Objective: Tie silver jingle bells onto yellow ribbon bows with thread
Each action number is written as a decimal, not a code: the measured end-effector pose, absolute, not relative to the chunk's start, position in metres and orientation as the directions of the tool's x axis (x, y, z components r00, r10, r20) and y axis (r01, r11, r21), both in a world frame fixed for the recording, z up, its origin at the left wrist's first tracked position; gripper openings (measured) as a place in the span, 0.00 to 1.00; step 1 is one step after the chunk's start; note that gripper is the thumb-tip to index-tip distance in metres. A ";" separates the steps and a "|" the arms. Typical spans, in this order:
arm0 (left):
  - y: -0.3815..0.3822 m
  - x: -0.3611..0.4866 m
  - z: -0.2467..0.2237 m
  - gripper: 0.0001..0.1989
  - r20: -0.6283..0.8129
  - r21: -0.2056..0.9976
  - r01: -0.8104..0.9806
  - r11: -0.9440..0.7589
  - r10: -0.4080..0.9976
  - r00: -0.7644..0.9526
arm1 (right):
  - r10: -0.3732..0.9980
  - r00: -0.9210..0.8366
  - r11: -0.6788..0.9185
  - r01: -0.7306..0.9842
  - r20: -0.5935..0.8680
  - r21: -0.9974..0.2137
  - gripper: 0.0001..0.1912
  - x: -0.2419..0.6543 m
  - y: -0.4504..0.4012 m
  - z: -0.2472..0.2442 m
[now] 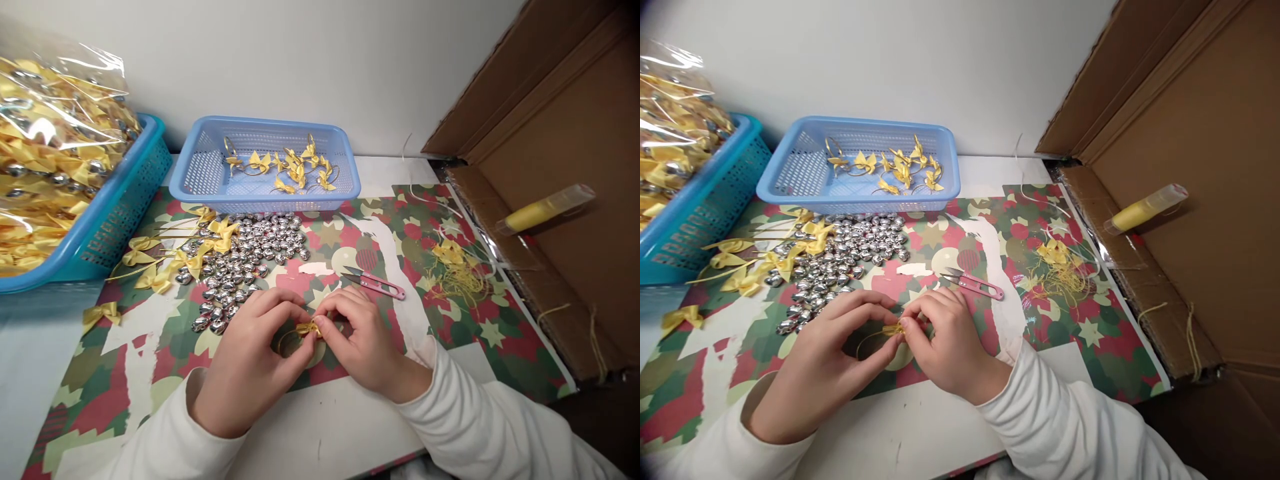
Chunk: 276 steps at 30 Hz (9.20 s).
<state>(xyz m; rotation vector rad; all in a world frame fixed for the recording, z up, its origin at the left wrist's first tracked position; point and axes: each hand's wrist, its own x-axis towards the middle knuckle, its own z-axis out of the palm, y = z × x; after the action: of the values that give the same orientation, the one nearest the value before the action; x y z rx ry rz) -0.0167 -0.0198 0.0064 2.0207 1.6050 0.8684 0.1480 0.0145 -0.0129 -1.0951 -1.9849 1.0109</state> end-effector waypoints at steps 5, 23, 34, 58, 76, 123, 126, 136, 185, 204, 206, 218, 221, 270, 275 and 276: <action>-0.021 -0.018 0.005 0.05 0.236 0.660 0.704 -0.263 0.962 0.138 | 0.883 -0.440 0.348 0.380 0.163 -0.857 0.09 0.148 0.014 -0.012; -0.019 -0.018 0.006 0.07 0.080 0.789 0.606 -0.099 0.995 0.059 | 0.874 -0.440 0.392 0.383 0.208 -0.837 0.08 0.148 0.014 -0.017; -0.020 -0.017 0.002 0.05 0.034 0.786 0.618 -0.020 0.999 -0.011 | 0.867 -0.451 0.403 0.384 0.212 -0.831 0.08 0.148 0.014 -0.016; -0.020 -0.016 0.008 0.06 0.157 0.731 0.664 -0.157 0.986 0.059 | 0.871 -0.448 0.399 0.413 0.199 -0.819 0.08 0.148 0.012 -0.016; -0.019 -0.015 0.005 0.06 0.000 0.841 0.540 0.008 1.000 -0.016 | 0.847 -0.445 0.484 0.424 0.290 -0.765 0.08 0.148 0.013 -0.018; -0.020 -0.009 0.002 0.07 0.072 0.826 0.562 -0.043 0.997 -0.030 | 0.824 -0.459 0.531 0.418 0.333 -0.737 0.08 0.151 0.013 -0.022; -0.019 -0.008 0.001 0.08 0.084 0.822 0.567 -0.051 0.996 -0.032 | 0.822 -0.465 0.532 0.420 0.328 -0.735 0.08 0.151 0.013 -0.023; -0.019 -0.008 0.002 0.08 0.078 0.824 0.565 -0.038 0.996 -0.047 | 0.813 -0.454 0.554 0.418 0.363 -0.720 0.07 0.153 0.011 -0.020; -0.019 -0.018 -0.001 0.06 -0.015 0.853 0.522 0.004 1.000 0.017 | 0.844 -0.491 0.457 0.450 0.215 -0.767 0.07 0.152 0.018 -0.015; -0.019 -0.021 -0.003 0.08 -0.019 0.861 0.509 -0.002 0.999 0.036 | 0.815 -0.527 0.519 0.481 0.241 -0.707 0.08 0.152 0.017 -0.020; -0.018 -0.020 -0.003 0.08 -0.019 0.862 0.507 -0.001 0.999 0.034 | 0.812 -0.531 0.526 0.488 0.242 -0.696 0.08 0.152 0.017 -0.020; -0.019 -0.018 0.001 0.09 0.019 0.841 0.541 -0.019 1.000 0.006 | 0.790 -0.571 0.557 0.516 0.222 -0.651 0.10 0.151 0.017 -0.017; -0.019 -0.018 0.001 0.09 0.017 0.825 0.564 -0.029 1.000 0.026 | 0.782 -0.575 0.572 0.510 0.241 -0.642 0.10 0.151 0.017 -0.017; -0.017 -0.024 0.008 0.09 0.197 0.693 0.659 -0.294 0.956 0.219 | 0.637 -0.652 0.748 0.395 0.412 -0.533 0.10 0.160 0.019 -0.015; -0.017 -0.025 0.004 0.09 0.176 0.698 0.648 -0.304 0.950 0.257 | 0.663 -0.637 0.717 0.391 0.393 -0.577 0.09 0.161 0.019 -0.016; -0.017 -0.025 0.003 0.09 0.173 0.699 0.647 -0.305 0.950 0.260 | 0.669 -0.635 0.709 0.388 0.386 -0.589 0.08 0.161 0.019 -0.016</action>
<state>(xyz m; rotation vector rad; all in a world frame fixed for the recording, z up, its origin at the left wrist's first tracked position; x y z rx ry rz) -0.0254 -0.0171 0.0032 2.0397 1.4417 0.8041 0.1614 0.0190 -0.0162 -0.8024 -2.3174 0.6173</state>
